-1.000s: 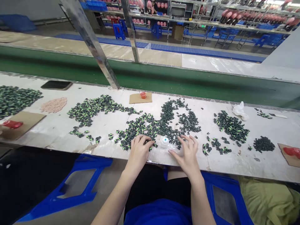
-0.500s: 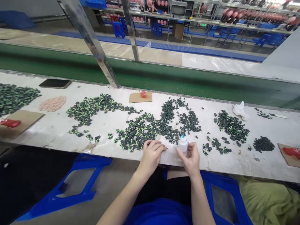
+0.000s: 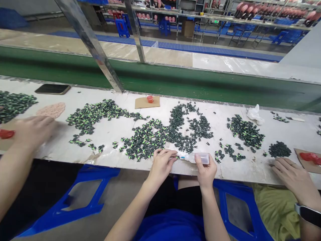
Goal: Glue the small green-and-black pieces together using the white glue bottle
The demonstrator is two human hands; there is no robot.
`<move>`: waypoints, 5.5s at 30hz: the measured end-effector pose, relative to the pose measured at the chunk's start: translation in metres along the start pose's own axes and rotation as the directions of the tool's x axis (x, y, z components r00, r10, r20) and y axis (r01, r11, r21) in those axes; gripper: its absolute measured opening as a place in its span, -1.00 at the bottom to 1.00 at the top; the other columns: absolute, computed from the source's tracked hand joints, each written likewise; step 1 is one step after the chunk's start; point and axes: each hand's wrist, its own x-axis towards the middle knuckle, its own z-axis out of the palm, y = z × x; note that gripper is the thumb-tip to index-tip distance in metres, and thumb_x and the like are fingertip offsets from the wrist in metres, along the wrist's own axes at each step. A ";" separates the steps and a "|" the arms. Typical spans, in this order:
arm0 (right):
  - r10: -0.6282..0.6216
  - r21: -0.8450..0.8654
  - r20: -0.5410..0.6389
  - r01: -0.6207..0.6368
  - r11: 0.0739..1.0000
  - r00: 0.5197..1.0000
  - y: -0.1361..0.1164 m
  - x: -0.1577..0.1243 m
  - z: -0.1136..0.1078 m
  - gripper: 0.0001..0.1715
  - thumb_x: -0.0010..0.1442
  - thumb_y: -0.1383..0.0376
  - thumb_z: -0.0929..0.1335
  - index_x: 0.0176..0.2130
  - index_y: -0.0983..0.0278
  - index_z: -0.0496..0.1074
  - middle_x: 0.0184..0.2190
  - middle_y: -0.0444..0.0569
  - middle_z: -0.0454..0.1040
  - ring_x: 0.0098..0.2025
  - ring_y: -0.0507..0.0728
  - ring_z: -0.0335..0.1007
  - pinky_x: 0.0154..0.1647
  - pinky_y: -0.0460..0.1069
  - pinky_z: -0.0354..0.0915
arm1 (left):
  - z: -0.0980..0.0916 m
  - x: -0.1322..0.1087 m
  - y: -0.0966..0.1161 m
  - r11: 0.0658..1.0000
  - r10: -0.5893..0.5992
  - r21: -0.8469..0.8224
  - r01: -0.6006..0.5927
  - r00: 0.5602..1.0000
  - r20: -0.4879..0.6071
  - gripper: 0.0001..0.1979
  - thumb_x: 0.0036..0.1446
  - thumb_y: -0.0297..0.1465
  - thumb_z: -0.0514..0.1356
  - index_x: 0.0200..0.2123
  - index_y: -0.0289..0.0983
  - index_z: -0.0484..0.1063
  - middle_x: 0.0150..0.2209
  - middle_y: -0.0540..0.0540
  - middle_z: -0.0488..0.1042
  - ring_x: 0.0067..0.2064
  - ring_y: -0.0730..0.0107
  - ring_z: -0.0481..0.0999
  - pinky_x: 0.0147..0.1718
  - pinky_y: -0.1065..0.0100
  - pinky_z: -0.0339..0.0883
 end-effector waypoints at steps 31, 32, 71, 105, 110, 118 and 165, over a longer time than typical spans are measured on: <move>-0.013 -0.138 -0.014 0.011 0.990 1.000 -0.001 0.003 0.005 -0.59 0.06 0.01 0.37 -0.55 0.28 0.33 -0.66 -0.16 0.37 -0.59 0.03 0.20 -0.56 -0.09 0.15 | 0.000 0.002 0.004 0.994 -0.108 -0.033 0.108 0.994 -0.004 -0.86 0.07 -0.53 0.24 -0.32 -0.18 0.45 -0.33 -0.01 0.64 -0.19 0.29 0.58 -0.01 0.10 0.11; -0.011 -0.138 -0.018 0.008 0.990 1.000 -0.002 0.003 0.005 -0.59 0.06 0.01 0.37 -0.55 0.28 0.33 -0.66 -0.16 0.36 -0.59 0.03 0.20 -0.57 -0.09 0.15 | 0.000 0.002 0.004 0.994 -0.107 -0.030 0.107 0.994 -0.009 -0.87 0.07 -0.53 0.24 -0.33 -0.18 0.45 -0.33 -0.01 0.64 -0.19 0.28 0.58 -0.01 0.10 0.12; -0.238 -0.019 0.384 0.266 0.964 0.892 0.002 -0.004 0.034 -0.63 0.02 0.18 0.47 -0.15 0.22 0.45 -0.17 0.04 0.56 -0.13 0.19 0.52 -0.08 0.10 0.45 | -0.019 -0.029 -0.011 0.983 -0.064 0.150 0.105 0.965 -0.256 -0.81 0.20 -0.48 0.09 -0.32 -0.18 0.50 -0.27 -0.09 0.60 -0.08 0.10 0.48 -0.12 0.08 0.16; 0.129 0.110 0.381 -0.183 0.977 0.916 -0.051 -0.027 0.008 -0.82 0.02 0.18 0.45 -0.41 0.25 0.57 -0.44 -0.03 0.61 -0.42 0.13 0.54 -0.44 -0.05 0.47 | -0.033 -0.027 0.039 0.988 0.109 -0.068 -0.138 0.941 -0.321 -0.88 0.19 -0.46 0.16 -0.30 -0.19 0.50 -0.37 -0.03 0.58 -0.28 0.34 0.53 -0.21 0.26 0.32; 0.036 0.212 0.343 -0.115 0.971 0.939 -0.047 -0.028 0.013 -0.92 0.00 0.28 0.46 -0.47 0.25 0.54 -0.47 -0.06 0.58 -0.38 0.12 0.53 -0.30 -0.03 0.47 | -0.033 -0.027 0.038 0.979 0.007 -0.196 -0.064 0.960 -0.279 -0.87 0.15 -0.47 0.17 -0.30 -0.19 0.53 -0.35 -0.07 0.55 -0.26 0.32 0.52 -0.24 0.29 0.39; -0.102 0.349 0.268 0.002 0.937 0.958 -0.035 -0.027 0.019 -0.96 0.01 0.35 0.46 -0.46 0.25 0.51 -0.52 -0.10 0.51 -0.44 0.06 0.45 -0.39 -0.05 0.40 | -0.035 -0.024 0.040 0.930 -0.083 -0.367 -0.011 0.968 -0.239 -0.88 0.10 -0.47 0.21 -0.34 -0.21 0.57 -0.35 -0.10 0.53 -0.25 0.32 0.51 -0.25 0.33 0.46; -0.401 -0.515 -0.139 0.280 0.810 0.905 0.004 0.042 -0.061 -0.53 0.08 0.03 0.39 -0.13 0.29 0.51 0.00 0.19 0.40 0.12 0.37 0.20 0.07 0.33 0.20 | -0.049 -0.023 -0.019 0.992 -0.028 0.104 0.071 0.931 -0.363 -0.83 0.17 -0.32 0.15 -0.23 -0.19 0.51 -0.26 -0.12 0.58 -0.11 0.13 0.43 -0.12 0.12 0.29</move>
